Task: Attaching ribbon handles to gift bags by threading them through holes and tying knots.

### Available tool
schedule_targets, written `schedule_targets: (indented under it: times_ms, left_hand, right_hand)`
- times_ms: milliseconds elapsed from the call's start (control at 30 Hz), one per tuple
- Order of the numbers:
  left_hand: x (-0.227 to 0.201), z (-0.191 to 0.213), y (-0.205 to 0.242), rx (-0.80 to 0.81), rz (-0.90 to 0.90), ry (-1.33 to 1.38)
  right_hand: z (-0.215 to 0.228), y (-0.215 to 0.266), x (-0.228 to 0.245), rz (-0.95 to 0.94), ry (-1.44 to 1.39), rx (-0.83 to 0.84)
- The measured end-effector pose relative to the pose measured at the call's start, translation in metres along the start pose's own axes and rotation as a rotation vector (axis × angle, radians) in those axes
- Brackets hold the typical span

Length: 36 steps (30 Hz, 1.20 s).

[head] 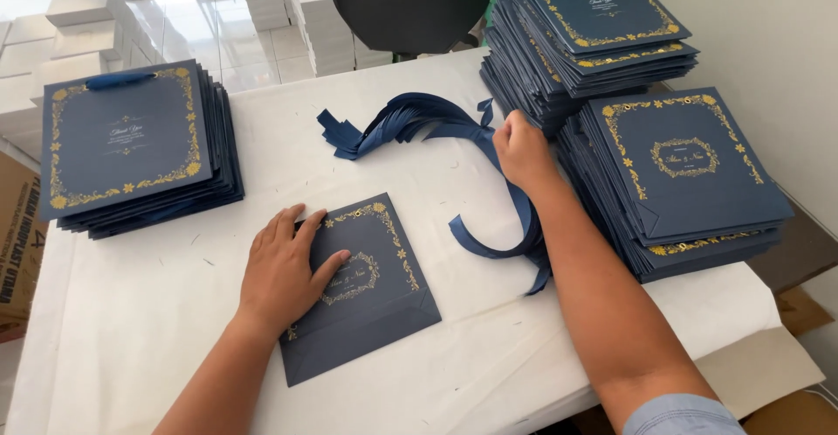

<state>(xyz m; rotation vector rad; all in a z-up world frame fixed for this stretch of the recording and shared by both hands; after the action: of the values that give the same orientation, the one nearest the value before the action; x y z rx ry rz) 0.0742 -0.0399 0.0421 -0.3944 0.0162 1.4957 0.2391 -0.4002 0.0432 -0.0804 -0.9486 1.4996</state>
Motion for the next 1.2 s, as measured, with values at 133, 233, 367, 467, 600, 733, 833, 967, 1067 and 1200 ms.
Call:
schedule_targets:
  times_ms: [133,233,367,467,600,733,833,967,1067,1200]
  left_hand:
    - [0.001,-0.003,0.0,-0.008,-0.004,-0.014]
    - [0.0,-0.001,0.0,-0.01,-0.001,-0.004]
    - [-0.001,0.001,0.001,-0.014,-0.001,-0.008]
    - [-0.001,0.0,0.001,-0.015,-0.005,-0.01]
    - [-0.003,0.003,0.0,0.006,0.007,0.007]
    - [-0.003,0.004,0.0,0.007,0.012,0.008]
    - [-0.004,0.005,0.001,0.01,0.01,-0.001]
    - [-0.004,0.006,0.001,0.013,0.011,0.0]
    - [-0.004,0.005,0.0,0.012,0.006,-0.003]
    - [-0.003,0.004,0.001,0.014,0.011,0.005]
  right_hand:
    - [-0.007,-0.005,-0.015,-0.031,-0.054,-0.045]
    - [0.003,-0.004,0.004,0.08,-0.029,-0.095]
    - [-0.006,-0.006,0.005,-0.031,-0.274,-0.074]
    - [-0.009,-0.004,0.009,-0.123,-0.473,-0.043]
    - [-0.005,-0.004,0.02,-0.314,-0.965,-0.069]
    - [-0.016,-0.004,0.008,-0.396,-1.094,-0.141]
    - [-0.022,-0.001,-0.001,-0.44,-1.039,-0.117]
    - [0.003,0.001,0.015,-0.11,-0.213,-0.07]
    - [0.0,-0.001,0.016,-0.006,0.12,-0.006]
    - [-0.035,-0.004,-0.019,-0.137,0.011,0.072]
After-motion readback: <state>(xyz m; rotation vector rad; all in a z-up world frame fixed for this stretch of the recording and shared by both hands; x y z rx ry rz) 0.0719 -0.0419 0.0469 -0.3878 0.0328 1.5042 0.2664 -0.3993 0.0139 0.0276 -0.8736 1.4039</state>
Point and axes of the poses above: each hand's wrist, its own y-axis away from the middle knuckle, its own z-axis out of the back of the hand, x = y × z, the point moved 6 cm from there along -y, towards the middle knuckle, and after that the axes turned 15 degrees about -x, right-handed, at the moved point
